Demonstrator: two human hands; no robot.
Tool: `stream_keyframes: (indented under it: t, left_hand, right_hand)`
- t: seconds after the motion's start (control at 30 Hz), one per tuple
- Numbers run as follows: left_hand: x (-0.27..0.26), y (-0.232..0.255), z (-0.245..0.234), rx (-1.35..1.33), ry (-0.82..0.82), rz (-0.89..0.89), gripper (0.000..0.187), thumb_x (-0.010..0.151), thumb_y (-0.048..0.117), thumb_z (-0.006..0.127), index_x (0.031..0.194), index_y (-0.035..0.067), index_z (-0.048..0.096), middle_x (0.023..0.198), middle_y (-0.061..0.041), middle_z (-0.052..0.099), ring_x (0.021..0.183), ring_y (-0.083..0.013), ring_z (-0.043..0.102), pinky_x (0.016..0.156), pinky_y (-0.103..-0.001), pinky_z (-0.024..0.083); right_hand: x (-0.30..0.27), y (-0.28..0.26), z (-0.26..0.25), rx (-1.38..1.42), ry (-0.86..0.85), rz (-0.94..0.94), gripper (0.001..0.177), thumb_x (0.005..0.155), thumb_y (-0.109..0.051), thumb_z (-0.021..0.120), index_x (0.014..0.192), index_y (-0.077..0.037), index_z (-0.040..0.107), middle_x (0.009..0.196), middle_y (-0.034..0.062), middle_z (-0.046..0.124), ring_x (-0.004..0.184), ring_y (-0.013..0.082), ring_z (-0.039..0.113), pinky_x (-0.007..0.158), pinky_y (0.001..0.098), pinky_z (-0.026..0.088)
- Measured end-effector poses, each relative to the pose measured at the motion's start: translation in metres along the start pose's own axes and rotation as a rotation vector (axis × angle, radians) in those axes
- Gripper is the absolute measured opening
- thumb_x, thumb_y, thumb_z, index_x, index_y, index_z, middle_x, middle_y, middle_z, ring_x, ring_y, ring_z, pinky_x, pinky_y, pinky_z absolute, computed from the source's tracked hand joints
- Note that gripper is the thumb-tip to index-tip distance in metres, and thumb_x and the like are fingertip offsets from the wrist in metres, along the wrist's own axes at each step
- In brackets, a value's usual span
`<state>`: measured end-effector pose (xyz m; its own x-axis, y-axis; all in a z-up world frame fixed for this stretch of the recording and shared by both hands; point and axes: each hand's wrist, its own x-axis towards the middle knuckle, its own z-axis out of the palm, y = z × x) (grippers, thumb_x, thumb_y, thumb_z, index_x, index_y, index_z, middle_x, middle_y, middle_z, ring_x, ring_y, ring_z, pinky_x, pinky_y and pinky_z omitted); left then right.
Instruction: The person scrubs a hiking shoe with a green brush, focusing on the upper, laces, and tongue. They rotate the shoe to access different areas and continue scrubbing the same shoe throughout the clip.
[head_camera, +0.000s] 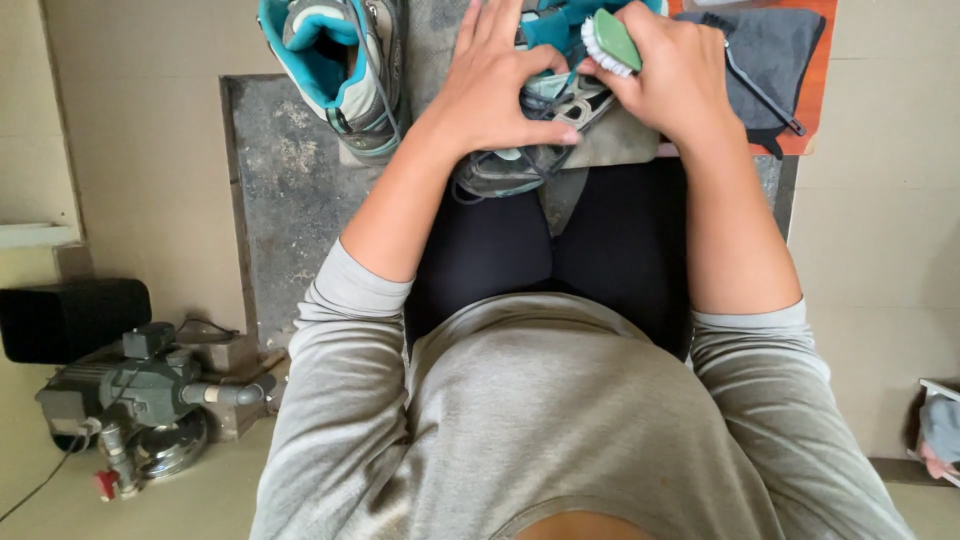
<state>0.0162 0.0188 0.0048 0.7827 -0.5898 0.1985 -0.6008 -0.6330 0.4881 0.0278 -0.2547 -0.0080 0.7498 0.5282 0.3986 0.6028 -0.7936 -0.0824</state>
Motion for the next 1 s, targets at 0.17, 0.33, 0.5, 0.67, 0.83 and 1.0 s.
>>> stream_keyframes:
  t: [0.17,0.33,0.5,0.67,0.83,1.0]
  left_hand:
    - [0.001,0.005,-0.004,0.022,-0.101,-0.056,0.073,0.075,0.05,0.105,0.126,0.017,0.064,0.154,-0.02,0.018,0.115,-0.0475,0.057,0.08,-0.06,0.049]
    - [0.007,0.006,0.002,-0.083,-0.022,-0.05,0.04,0.098,0.047,0.086,0.107,0.014,0.065,0.145,-0.019,0.032,0.076,-0.0377,0.063,0.058,-0.05,0.048]
    - [0.003,-0.005,0.019,-0.153,-0.048,-0.093,0.033,0.109,0.055,0.069,0.1,0.024,0.078,0.165,-0.024,0.006,0.14,-0.049,0.054,0.093,-0.057,0.053]
    - [-0.007,-0.017,0.047,-0.303,-0.132,-0.018,0.034,0.115,0.047,0.071,0.091,0.024,0.072,0.168,-0.015,-0.021,0.165,-0.0396,0.007,0.117,-0.06,0.041]
    - [-0.003,-0.032,0.064,-0.603,-0.167,-0.026,0.038,0.115,0.042,0.059,0.088,0.017,0.071,0.168,-0.022,-0.009,0.162,-0.0338,-0.006,0.134,-0.05,0.021]
    - [0.002,-0.039,0.063,-0.763,-0.11,0.051,0.047,0.118,0.035,0.06,0.076,0.013,0.061,0.175,-0.009,-0.004,0.164,-0.0103,0.016,0.125,-0.04,0.042]
  right_hand:
    - [0.015,-0.017,-0.004,-0.143,-0.054,0.128,0.057,0.107,-0.066,0.076,0.137,-0.018,0.066,0.082,0.0101,0.072,0.07,0.0407,0.069,0.048,0.0488,0.047]
    - [0.019,-0.024,0.001,-0.201,-0.102,0.237,0.055,0.106,-0.07,0.075,0.114,-0.016,0.066,0.079,0.0084,0.073,0.065,0.0429,0.069,0.045,0.0511,0.048]
    - [0.022,-0.034,-0.014,-0.023,-0.082,0.287,0.055,0.105,-0.06,0.082,0.13,-0.014,0.066,0.074,0.0172,0.069,0.065,0.0485,0.065,0.049,0.055,0.047]
    - [-0.001,-0.025,-0.004,0.156,0.008,0.252,0.045,0.106,-0.049,0.087,0.121,-0.012,0.066,0.069,0.0052,0.063,0.062,0.034,0.064,0.054,0.0437,0.044]
    - [-0.013,-0.028,0.002,0.344,0.109,0.231,0.038,0.109,-0.037,0.088,0.109,-0.005,0.066,0.081,0.0057,0.063,0.067,0.0265,0.06,0.061,0.0403,0.041]
    - [-0.003,-0.02,-0.007,0.322,0.077,0.074,0.047,0.114,-0.047,0.071,0.118,-0.001,0.066,0.104,0.01,0.069,0.086,0.0307,0.067,0.066,0.041,0.046]
